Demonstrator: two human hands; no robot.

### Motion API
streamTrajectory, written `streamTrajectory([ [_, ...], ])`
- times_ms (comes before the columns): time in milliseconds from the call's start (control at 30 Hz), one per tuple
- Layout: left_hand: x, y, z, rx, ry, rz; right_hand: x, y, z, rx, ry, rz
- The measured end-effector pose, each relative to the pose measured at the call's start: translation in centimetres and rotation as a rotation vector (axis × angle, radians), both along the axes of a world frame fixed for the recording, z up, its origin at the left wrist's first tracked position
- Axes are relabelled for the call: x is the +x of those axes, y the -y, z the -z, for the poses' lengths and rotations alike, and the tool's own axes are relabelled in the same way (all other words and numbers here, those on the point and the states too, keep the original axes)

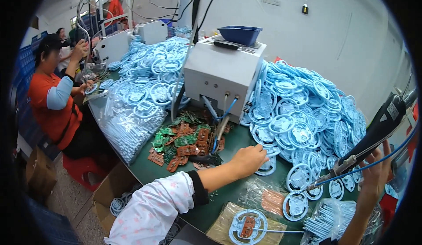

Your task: Assembling electronic circuit boards and wiring into blue circular plastic housings using a pneumatic screwdriver at a factory workstation.

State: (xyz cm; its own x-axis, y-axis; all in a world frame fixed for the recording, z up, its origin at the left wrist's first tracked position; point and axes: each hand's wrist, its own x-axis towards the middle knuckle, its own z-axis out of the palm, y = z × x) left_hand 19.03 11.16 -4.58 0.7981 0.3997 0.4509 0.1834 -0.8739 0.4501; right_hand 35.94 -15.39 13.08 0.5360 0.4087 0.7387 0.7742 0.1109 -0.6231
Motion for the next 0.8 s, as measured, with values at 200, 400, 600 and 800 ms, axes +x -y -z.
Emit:
streamTrajectory([
  [200,-5.3,1.6,-2.8,-0.676,0.384,-0.018,-4.4,5.1,3.3,-0.128,0.034,-0.034],
  [400,-9.9,11.4,-6.9,-1.156,0.471,0.198,-14.2,-3.2,6.4,-0.556,-0.177,-0.167],
  [600,-13.0,13.6,-7.1,-0.739,0.343,0.283,-14.3,-2.4,5.9,-0.513,-0.122,-0.249],
  [800,-16.7,9.7,-5.6,-0.646,-0.094,-0.061,-13.8,0.8,8.6,-0.68,0.299,-0.366],
])
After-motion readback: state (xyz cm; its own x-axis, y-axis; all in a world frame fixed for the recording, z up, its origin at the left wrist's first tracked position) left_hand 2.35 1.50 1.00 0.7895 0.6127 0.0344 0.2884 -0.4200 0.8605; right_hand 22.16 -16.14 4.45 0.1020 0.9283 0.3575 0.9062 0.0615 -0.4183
